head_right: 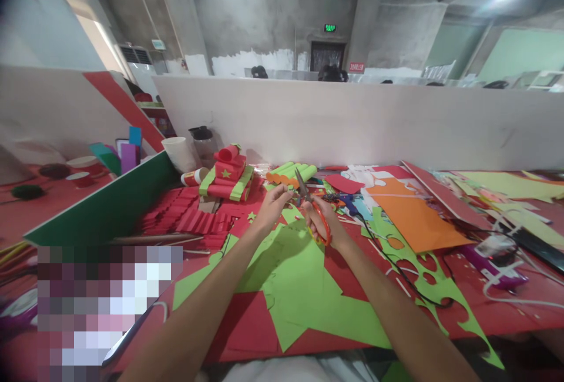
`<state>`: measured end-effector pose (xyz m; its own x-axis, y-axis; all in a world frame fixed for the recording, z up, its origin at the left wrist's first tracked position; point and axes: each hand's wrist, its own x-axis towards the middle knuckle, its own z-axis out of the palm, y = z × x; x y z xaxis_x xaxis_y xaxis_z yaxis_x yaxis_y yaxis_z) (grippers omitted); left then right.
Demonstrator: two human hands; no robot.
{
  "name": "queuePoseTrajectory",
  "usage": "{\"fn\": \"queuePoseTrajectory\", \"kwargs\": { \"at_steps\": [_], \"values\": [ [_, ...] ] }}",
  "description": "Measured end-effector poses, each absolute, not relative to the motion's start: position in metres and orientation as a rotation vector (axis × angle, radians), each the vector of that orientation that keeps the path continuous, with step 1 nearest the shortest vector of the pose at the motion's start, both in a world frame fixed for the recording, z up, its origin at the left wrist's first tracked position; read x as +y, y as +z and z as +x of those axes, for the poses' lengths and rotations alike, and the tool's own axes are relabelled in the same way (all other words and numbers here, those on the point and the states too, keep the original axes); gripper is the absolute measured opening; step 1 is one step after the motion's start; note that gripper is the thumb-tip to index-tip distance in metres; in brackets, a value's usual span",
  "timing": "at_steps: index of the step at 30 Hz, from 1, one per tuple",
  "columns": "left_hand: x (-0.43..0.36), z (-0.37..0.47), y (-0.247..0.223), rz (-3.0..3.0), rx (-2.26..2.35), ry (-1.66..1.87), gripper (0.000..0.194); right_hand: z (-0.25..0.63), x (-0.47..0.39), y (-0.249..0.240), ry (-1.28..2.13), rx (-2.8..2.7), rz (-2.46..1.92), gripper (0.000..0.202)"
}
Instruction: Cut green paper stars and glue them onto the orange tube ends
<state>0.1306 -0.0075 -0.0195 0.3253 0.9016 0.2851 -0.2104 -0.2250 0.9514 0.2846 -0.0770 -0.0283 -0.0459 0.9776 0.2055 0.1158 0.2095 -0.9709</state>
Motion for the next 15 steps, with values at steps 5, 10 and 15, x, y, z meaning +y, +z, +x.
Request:
{"fn": "queuePoseTrajectory", "kwargs": {
  "at_steps": [5,10,15],
  "values": [
    [-0.011,0.131,-0.018,1.53,0.688,1.05,0.014,0.29,-0.071,-0.024,0.913,-1.305,-1.096,0.048],
    [-0.016,0.131,-0.018,1.759,0.65,0.879,0.014,0.295,-0.065,-0.024,0.846,-1.249,-1.093,0.048],
    [-0.017,0.13,-0.021,1.813,0.62,0.848,0.015,0.298,-0.065,-0.025,0.851,-1.321,-1.089,0.048]
  ]
}}
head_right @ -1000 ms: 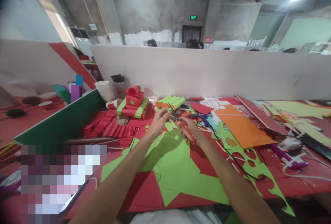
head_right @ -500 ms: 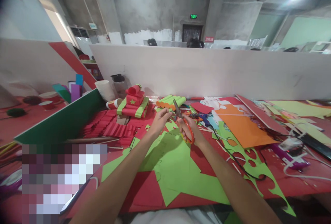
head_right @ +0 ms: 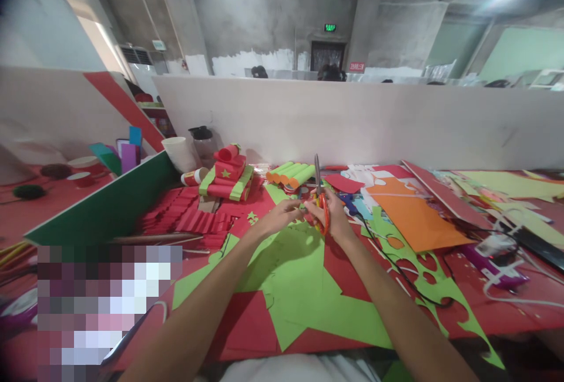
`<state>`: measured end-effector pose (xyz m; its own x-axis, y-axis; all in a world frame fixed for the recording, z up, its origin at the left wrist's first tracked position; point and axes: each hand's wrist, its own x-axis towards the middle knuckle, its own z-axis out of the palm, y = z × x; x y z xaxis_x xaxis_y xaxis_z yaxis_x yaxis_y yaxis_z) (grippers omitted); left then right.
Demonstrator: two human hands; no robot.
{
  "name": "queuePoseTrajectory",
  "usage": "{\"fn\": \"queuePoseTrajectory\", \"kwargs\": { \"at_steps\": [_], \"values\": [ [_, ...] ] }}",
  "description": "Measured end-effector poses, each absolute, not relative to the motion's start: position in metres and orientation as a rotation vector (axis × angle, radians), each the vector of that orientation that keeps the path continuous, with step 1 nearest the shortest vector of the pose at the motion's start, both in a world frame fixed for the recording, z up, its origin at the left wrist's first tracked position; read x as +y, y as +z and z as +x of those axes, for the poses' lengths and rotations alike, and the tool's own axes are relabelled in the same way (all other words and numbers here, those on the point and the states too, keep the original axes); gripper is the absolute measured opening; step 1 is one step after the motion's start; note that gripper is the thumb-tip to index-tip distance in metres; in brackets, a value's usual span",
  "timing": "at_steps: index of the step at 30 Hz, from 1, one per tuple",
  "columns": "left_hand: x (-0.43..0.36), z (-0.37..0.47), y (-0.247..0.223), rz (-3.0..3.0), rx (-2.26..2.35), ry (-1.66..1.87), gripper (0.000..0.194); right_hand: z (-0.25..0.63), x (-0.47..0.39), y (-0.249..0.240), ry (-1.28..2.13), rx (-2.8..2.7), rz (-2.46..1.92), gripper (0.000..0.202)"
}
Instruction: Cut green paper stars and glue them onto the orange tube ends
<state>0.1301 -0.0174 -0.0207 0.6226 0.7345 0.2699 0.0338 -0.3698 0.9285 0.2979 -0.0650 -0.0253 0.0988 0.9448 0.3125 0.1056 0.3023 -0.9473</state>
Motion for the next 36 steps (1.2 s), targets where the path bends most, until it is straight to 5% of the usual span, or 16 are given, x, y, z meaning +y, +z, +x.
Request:
{"fn": "queuePoseTrajectory", "kwargs": {
  "at_steps": [36],
  "values": [
    [-0.0117,0.1336,-0.0278,1.909,0.816,0.87,0.02,0.2982,-0.0623,-0.0304,0.87,-1.349,-1.107,0.04]
  ]
}}
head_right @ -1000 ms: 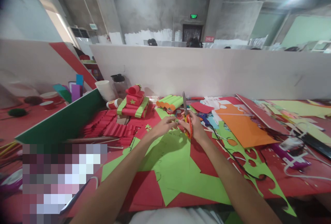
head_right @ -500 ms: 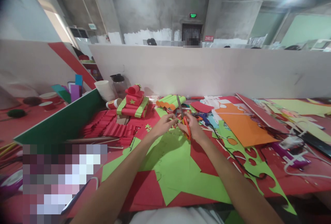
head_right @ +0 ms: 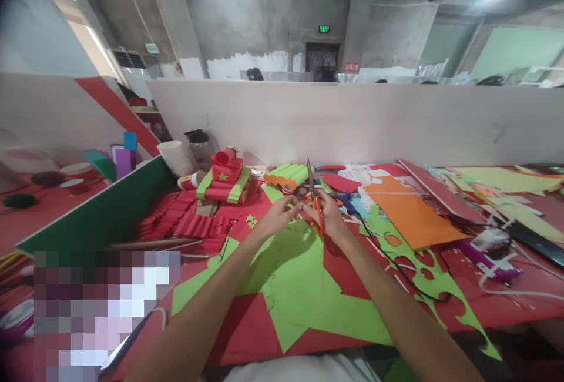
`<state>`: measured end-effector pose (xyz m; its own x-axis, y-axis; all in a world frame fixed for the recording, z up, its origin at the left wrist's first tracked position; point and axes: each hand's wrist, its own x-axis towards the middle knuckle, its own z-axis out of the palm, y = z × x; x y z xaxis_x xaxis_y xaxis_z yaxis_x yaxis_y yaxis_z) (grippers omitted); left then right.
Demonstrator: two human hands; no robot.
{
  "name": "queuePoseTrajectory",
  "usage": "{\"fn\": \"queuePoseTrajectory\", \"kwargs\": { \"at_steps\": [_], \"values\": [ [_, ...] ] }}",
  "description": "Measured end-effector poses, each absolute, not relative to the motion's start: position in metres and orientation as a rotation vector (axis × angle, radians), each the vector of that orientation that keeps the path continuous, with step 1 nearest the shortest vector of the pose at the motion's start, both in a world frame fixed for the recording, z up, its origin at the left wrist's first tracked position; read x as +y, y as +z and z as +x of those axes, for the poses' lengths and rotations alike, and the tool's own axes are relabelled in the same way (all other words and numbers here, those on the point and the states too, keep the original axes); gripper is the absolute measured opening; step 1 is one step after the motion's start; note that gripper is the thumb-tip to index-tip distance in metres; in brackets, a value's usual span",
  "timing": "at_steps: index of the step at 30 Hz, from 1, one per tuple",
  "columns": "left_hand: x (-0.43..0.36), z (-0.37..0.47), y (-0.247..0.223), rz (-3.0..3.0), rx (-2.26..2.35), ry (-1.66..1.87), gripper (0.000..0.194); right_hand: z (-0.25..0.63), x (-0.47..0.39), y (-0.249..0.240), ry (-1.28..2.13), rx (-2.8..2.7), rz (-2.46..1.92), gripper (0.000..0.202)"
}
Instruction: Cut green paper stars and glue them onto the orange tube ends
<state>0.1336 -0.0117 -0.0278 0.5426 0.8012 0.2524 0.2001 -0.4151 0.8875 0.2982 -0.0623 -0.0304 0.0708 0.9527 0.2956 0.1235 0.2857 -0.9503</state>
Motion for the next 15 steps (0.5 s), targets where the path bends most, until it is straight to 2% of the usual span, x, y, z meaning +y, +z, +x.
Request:
{"fn": "queuePoseTrajectory", "kwargs": {
  "at_steps": [15],
  "values": [
    [-0.0159,0.1329,-0.0223,1.789,0.751,0.924,0.016,0.2978,-0.0602,-0.0344,0.856,-1.365,-1.102,0.038]
  ]
}}
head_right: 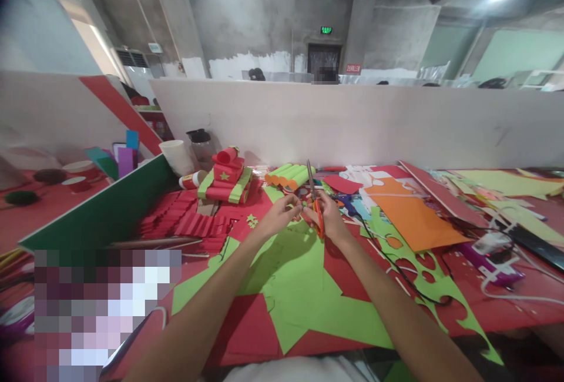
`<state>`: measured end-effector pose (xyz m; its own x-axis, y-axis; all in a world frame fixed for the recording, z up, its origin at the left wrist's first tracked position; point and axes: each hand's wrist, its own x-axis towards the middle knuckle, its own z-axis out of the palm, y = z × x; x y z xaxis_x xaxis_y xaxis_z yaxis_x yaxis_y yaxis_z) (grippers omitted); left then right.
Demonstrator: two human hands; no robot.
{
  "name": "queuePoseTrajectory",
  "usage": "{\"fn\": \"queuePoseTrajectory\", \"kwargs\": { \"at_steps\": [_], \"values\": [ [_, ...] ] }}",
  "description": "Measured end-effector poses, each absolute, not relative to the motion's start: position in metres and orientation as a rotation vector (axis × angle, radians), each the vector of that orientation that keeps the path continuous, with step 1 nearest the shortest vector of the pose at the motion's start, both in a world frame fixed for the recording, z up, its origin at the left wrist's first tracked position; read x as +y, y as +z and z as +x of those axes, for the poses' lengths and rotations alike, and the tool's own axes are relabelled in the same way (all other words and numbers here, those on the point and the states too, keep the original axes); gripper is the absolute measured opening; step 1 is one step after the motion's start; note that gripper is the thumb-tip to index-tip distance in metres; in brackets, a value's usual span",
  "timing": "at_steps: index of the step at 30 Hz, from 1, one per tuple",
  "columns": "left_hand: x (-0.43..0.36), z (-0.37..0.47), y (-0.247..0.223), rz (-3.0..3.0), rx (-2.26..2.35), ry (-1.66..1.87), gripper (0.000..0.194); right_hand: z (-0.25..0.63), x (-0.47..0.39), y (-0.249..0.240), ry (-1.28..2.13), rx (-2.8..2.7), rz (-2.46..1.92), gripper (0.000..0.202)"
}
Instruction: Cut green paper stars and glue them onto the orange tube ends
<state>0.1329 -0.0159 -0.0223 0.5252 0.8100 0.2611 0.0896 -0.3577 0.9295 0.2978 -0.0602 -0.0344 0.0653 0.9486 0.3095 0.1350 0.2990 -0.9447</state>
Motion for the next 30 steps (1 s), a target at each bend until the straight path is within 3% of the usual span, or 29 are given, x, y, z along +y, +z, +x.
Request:
{"fn": "queuePoseTrajectory", "kwargs": {
  "at_steps": [14,30],
  "values": [
    [-0.019,0.132,-0.019,1.792,0.736,0.923,0.024,0.296,-0.064,-0.027,0.838,-1.343,-1.113,0.038],
    [-0.008,0.131,-0.024,1.593,0.794,1.102,0.013,0.295,-0.066,-0.031,1.002,-1.399,-1.143,0.048]
  ]
}}
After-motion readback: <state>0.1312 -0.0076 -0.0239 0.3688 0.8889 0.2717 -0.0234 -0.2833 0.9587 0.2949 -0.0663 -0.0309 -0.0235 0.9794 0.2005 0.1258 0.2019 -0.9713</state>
